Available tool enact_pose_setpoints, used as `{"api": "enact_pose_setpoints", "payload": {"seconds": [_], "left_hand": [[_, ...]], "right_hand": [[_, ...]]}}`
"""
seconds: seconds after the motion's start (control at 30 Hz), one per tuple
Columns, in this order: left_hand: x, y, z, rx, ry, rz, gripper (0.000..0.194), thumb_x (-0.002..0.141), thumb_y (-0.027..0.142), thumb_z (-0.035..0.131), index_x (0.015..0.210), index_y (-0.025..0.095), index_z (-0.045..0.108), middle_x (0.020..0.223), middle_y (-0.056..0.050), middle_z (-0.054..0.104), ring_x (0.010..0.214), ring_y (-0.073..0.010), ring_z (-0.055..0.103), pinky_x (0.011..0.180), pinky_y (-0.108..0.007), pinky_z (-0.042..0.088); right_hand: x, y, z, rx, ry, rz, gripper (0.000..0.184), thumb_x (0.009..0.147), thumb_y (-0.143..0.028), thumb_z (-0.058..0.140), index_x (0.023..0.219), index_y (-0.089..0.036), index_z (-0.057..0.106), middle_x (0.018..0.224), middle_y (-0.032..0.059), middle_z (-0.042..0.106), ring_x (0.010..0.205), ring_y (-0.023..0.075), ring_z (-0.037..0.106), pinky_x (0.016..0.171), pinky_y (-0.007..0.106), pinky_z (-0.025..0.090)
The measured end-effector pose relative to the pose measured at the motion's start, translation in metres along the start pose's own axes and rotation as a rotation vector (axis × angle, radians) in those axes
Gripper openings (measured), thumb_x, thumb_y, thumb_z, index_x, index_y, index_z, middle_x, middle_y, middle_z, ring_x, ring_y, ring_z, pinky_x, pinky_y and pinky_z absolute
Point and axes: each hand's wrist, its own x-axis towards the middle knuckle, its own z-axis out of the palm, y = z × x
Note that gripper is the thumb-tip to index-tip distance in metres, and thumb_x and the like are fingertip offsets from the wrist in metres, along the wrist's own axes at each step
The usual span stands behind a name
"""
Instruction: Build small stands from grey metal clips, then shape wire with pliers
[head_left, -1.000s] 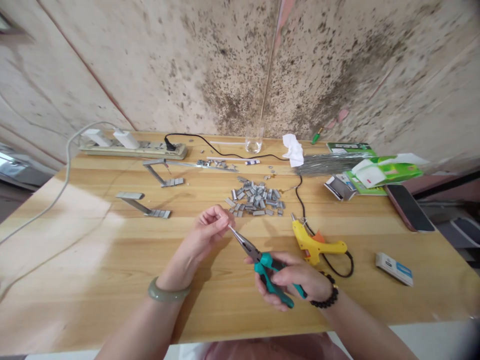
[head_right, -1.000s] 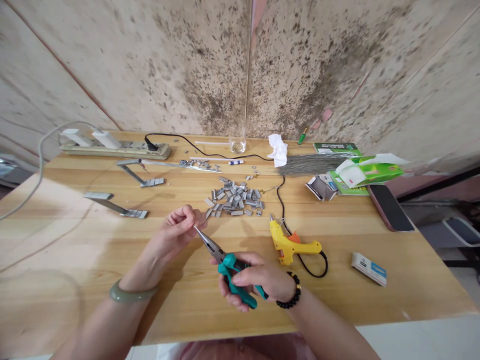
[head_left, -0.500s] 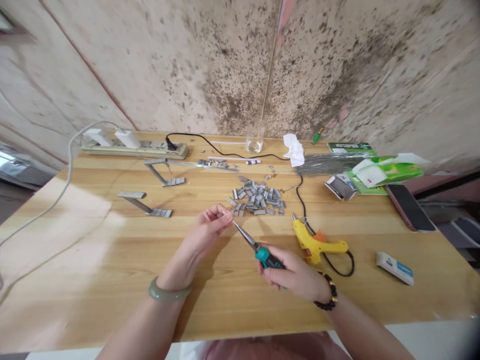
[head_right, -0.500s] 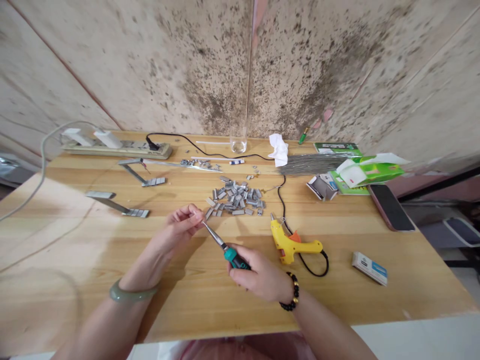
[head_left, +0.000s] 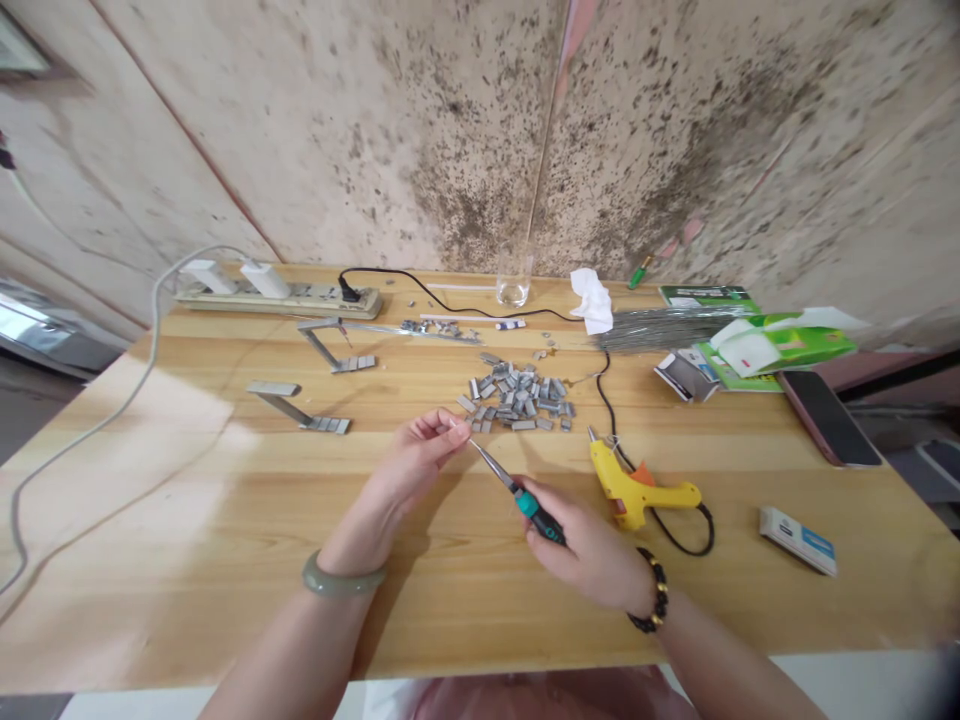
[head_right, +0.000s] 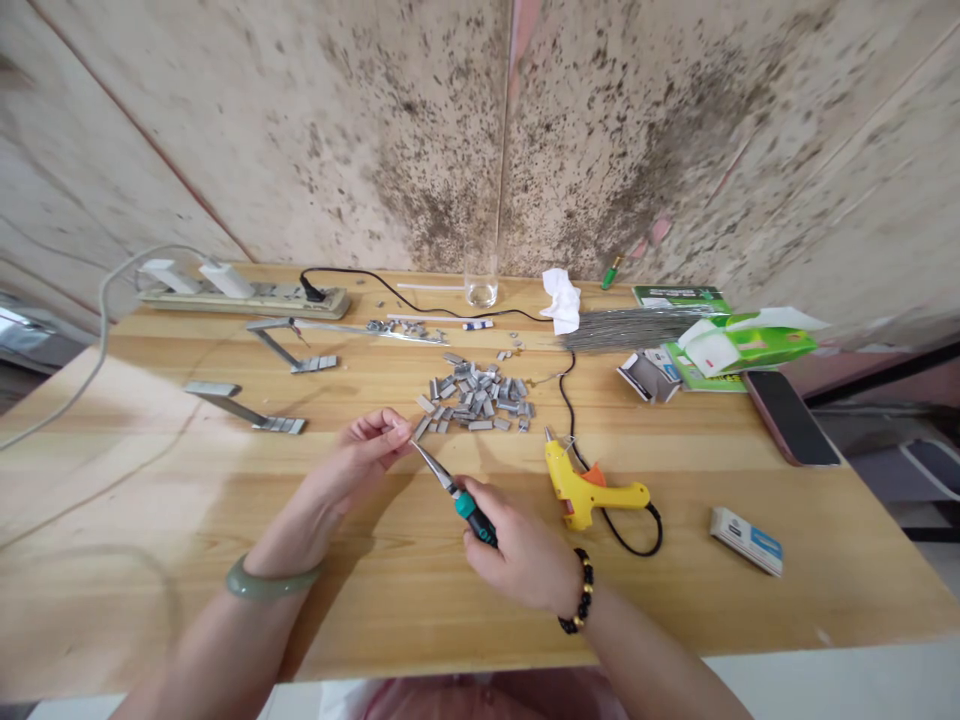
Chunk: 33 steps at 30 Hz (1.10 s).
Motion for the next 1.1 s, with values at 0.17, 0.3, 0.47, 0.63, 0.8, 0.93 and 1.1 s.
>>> {"api": "enact_pose_setpoints", "payload": {"seconds": [0.17,0.3,0.47,0.63,0.8,0.93,1.1], "left_hand": [[0.0009,-0.0002,0.0002,0.070,0.034,0.044,0.025,0.056,0.028,0.086,0.062,0.014,0.066,0.059,0.001,0.062,0.057,-0.0062,0.053,0.057,-0.016,0.041],[-0.0007,0.0013,0.0025,0.064,0.031,0.049,0.026,0.055,0.029,0.086,0.062,0.014,0.066,0.059,0.001,0.063,0.057,-0.0067,0.053,0.057,-0.017,0.041],[-0.0010,0.0027,0.0018,0.027,0.012,0.077,0.024,0.056,0.028,0.086,0.063,0.014,0.067,0.060,0.000,0.064,0.059,-0.0081,0.056,0.061,-0.018,0.043],[0.0011,0.0024,-0.0026,-0.046,-0.016,0.130,0.021,0.060,0.027,0.084,0.064,0.015,0.067,0.060,0.000,0.064,0.060,-0.0084,0.057,0.063,-0.019,0.045],[0.0014,0.0009,-0.0022,-0.072,-0.066,0.179,0.019,0.063,0.027,0.082,0.064,0.017,0.066,0.059,0.002,0.062,0.061,-0.0085,0.056,0.064,-0.020,0.044],[0.0003,0.0009,-0.0008,-0.049,-0.074,0.197,0.018,0.063,0.027,0.082,0.065,0.017,0.067,0.059,0.001,0.062,0.062,-0.0100,0.056,0.066,-0.023,0.044],[-0.0013,0.0019,0.0006,0.000,-0.065,0.189,0.023,0.058,0.030,0.085,0.062,0.017,0.066,0.058,0.000,0.061,0.060,-0.0111,0.054,0.063,-0.024,0.041]], "right_hand": [[0.0005,0.0018,0.0046,-0.129,0.050,-0.068,0.055,0.084,-0.015,0.047,0.138,-0.017,0.038,0.123,0.0114,0.058,0.112,0.0230,0.055,0.097,0.038,0.042],[0.0002,0.0020,0.0063,-0.196,0.070,-0.071,0.056,0.084,-0.015,0.046,0.139,-0.016,0.037,0.119,0.0124,0.059,0.109,0.0249,0.056,0.095,0.041,0.044],[-0.0009,0.0013,0.0060,-0.118,0.103,-0.086,0.057,0.082,-0.015,0.051,0.138,-0.017,0.039,0.122,0.0113,0.057,0.113,0.0244,0.053,0.099,0.041,0.040],[-0.0029,-0.0003,0.0025,0.284,0.061,0.017,0.046,0.082,-0.016,0.052,0.128,-0.019,0.048,0.101,0.0056,0.060,0.090,0.0180,0.057,0.082,0.033,0.046],[-0.0015,0.0005,-0.0011,0.841,-0.175,0.122,0.036,0.081,-0.024,0.058,0.116,-0.018,0.052,0.092,0.0034,0.055,0.067,0.0112,0.054,0.057,0.024,0.044],[-0.0004,-0.0018,-0.0026,1.012,-0.262,0.130,0.044,0.076,-0.030,0.066,0.115,-0.016,0.052,0.093,0.0055,0.058,0.073,0.0149,0.059,0.062,0.029,0.047],[-0.0011,-0.0046,-0.0035,1.067,-0.300,0.119,0.045,0.075,-0.031,0.069,0.114,-0.016,0.053,0.094,0.0070,0.059,0.078,0.0175,0.062,0.066,0.032,0.048]]}}
